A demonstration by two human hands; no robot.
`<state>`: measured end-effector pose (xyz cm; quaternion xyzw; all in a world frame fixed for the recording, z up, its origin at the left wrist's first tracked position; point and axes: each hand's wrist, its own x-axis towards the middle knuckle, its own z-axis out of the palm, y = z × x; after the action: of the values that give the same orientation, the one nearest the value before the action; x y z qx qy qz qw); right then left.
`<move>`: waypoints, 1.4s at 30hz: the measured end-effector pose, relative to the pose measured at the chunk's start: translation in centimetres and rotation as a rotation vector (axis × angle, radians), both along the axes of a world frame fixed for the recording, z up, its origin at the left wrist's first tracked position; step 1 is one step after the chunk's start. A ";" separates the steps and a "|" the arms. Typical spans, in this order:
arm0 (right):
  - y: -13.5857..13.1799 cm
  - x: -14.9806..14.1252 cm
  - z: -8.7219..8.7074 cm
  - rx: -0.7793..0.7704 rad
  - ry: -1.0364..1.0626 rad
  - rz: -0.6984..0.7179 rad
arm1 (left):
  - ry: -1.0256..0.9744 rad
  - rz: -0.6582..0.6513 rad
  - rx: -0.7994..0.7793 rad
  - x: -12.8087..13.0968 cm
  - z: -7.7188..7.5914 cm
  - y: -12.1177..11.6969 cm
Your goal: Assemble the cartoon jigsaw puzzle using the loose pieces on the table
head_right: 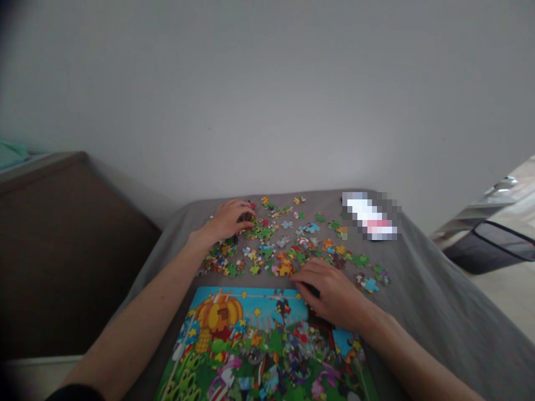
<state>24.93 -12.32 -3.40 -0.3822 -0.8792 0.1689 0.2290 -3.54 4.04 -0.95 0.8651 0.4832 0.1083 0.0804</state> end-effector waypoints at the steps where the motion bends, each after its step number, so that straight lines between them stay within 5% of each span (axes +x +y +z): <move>1: 0.0 0.0 0.0 0.001 -0.002 0.002 | -0.051 0.004 -0.030 -0.2 0.4 0.1; 5: 0.0 0.0 0.0 -0.003 -0.016 0.008 | -0.318 0.009 -0.263 -1.3 3.9 -0.4; 10: 0.0 -0.1 0.2 -0.019 -0.020 0.003 | -0.218 -0.376 -0.627 1.2 8.2 -5.2; 14: -0.1 -0.1 0.3 -0.018 -0.026 0.007 | 0.120 -0.683 -0.729 6.7 7.3 -10.8; 21: -0.1 0.0 -0.1 -0.023 -0.013 0.014 | 0.500 -0.496 -0.438 9.8 5.4 -15.4; 24: -0.1 0.0 -0.1 -0.027 -0.014 0.009 | 0.467 -0.503 -0.437 9.1 6.0 -14.2; 27: -0.1 0.0 0.1 -0.030 -0.016 0.006 | 0.268 -0.415 -0.485 6.4 6.4 -10.1; 29: -0.2 0.0 0.1 -0.013 -0.006 0.000 | 0.058 -0.260 -0.452 3.3 6.1 -6.4; 32: -0.2 -0.1 0.2 0.014 0.009 -0.012 | -0.128 0.217 -0.188 -2.0 4.6 -1.2; 34: -0.2 -0.1 0.2 0.021 0.010 -0.010 | -0.149 0.342 -0.127 -5.1 3.3 1.0; 37: -0.1 -0.1 0.1 0.023 0.013 -0.007 | -0.176 0.374 -0.150 -7.6 1.6 2.5; 42: -0.1 0.0 -0.1 -0.003 0.006 -0.002 | -0.217 0.279 -0.208 -7.0 0.4 2.5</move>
<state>24.96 -12.42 -3.45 -0.3829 -0.8778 0.1710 0.2315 -10.58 6.58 -0.57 0.7599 0.5956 0.1604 0.2053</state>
